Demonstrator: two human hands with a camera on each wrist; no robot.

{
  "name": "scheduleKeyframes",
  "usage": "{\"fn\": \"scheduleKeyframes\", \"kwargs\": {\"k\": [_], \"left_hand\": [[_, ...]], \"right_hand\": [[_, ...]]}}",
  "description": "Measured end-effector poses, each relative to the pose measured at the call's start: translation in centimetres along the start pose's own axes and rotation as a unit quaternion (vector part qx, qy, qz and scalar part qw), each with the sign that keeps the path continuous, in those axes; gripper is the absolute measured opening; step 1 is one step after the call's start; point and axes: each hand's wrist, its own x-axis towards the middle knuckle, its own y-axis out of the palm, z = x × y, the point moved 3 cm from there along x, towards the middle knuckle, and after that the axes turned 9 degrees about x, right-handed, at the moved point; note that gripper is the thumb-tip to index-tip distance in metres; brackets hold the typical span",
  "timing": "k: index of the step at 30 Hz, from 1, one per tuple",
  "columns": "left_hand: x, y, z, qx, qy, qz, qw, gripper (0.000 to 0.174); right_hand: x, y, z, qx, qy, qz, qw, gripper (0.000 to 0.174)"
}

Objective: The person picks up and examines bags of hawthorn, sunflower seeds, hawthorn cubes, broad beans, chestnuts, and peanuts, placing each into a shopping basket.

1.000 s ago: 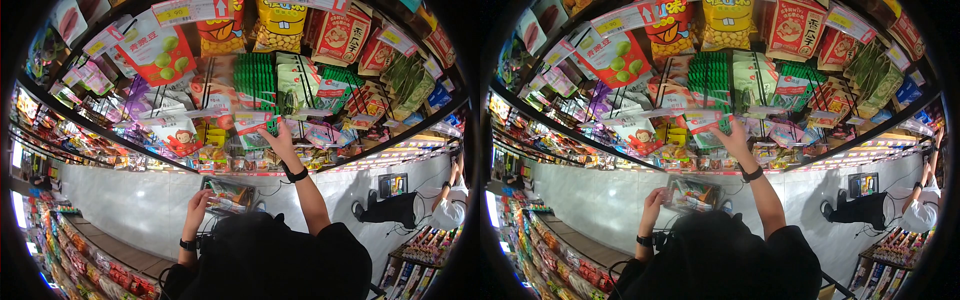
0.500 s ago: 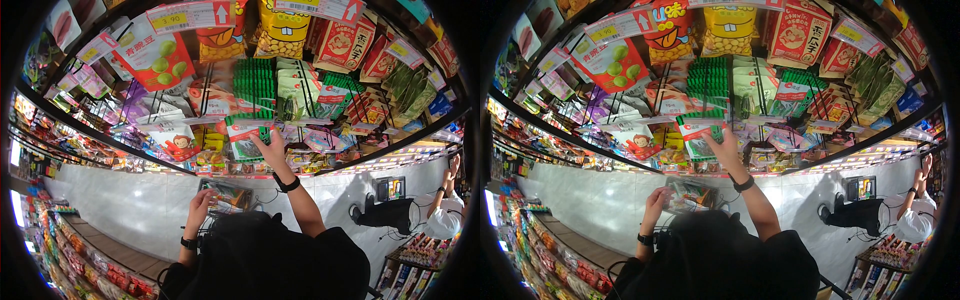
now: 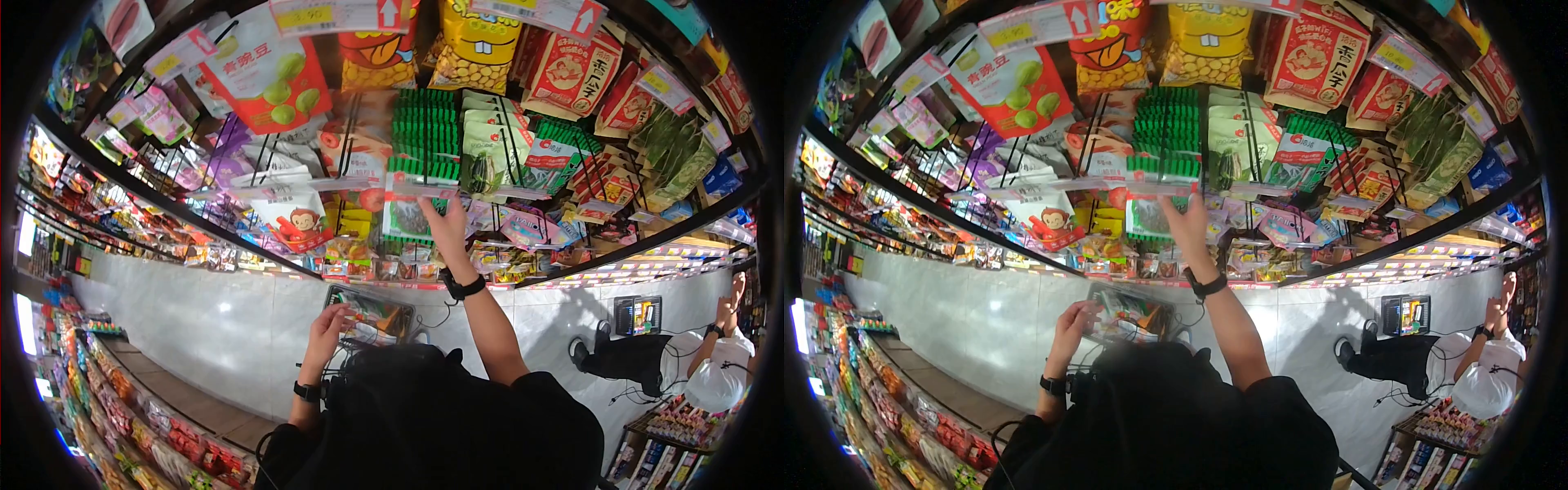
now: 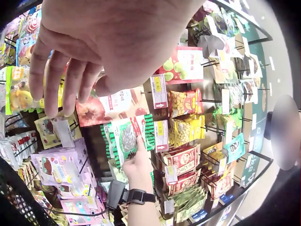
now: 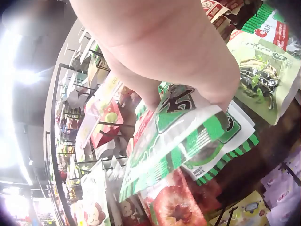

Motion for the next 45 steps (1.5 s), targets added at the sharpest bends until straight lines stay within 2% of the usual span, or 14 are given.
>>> {"fn": "scheduleKeyframes", "kwargs": {"k": [8,9,10,12,16,20,22,25,27,30,32,37,43,45], "left_hand": [[-3.9,-4.7,2.4,0.143,0.01,-0.09,0.986,0.034],[-5.0,-5.7,2.4,0.163,0.012,-0.101,0.981,0.035],[-6.2,-6.9,2.1,0.171,0.013,-0.095,0.981,0.033],[-8.4,-9.5,2.6,0.189,-0.007,-0.103,0.977,0.032],[-11.4,-15.0,8.0,0.188,-0.067,-0.143,0.969,0.034],[-14.7,-20.9,16.9,0.193,-0.118,-0.174,0.958,0.036],[-15.6,-23.9,22.2,0.219,-0.133,-0.181,0.949,0.036],[-18.2,-25.3,32.1,0.265,-0.177,-0.137,0.938,0.036],[-19.3,-24.9,38.5,0.282,-0.191,-0.076,0.937,0.037],[-20.6,-22.7,42.7,0.312,-0.21,0.057,0.925,0.042],[-21.2,-20.3,44.3,0.442,-0.155,0.128,0.874,0.044],[-21.4,-15.4,48.2,0.342,0.109,0.172,0.917,0.043],[-17.9,-12.2,50.9,0.221,0.317,0.267,0.883,0.046],[-17.2,-11.8,51.9,0.21,0.266,0.358,0.87,0.047]], "right_hand": [[4.4,-1.5,-9.7,-0.117,-0.039,0.019,0.992,0.037],[3.1,0.2,-3.6,-0.11,-0.049,-0.007,0.993,0.034],[3.8,-0.2,-5.6,-0.131,-0.087,0.011,0.987,0.038],[3.8,0.0,-4.5,-0.219,-0.076,0.051,0.971,0.069],[0.8,1.5,-0.6,-0.342,0.097,-0.052,0.933,0.107],[-2.6,1.5,-0.8,-0.384,0.024,-0.062,0.921,0.091],[-5.6,1.3,-0.6,-0.43,0.045,0.038,0.901,0.088],[-14.0,2.0,-3.0,-0.489,-0.047,0.062,0.869,0.06],[-20.5,3.3,-5.6,-0.406,-0.095,0.107,0.903,0.036],[-30.4,6.7,-7.1,-0.476,0.114,0.281,0.825,0.025],[-35.9,7.4,-10.5,-0.494,0.25,0.339,0.761,0.024],[-45.7,7.7,-20.3,-0.556,0.337,0.45,0.613,0.034],[-52.5,5.0,-32.8,-0.545,0.385,0.489,0.561,0.034],[-53.4,5.8,-35.3,-0.544,0.393,0.492,0.555,0.032]]}}
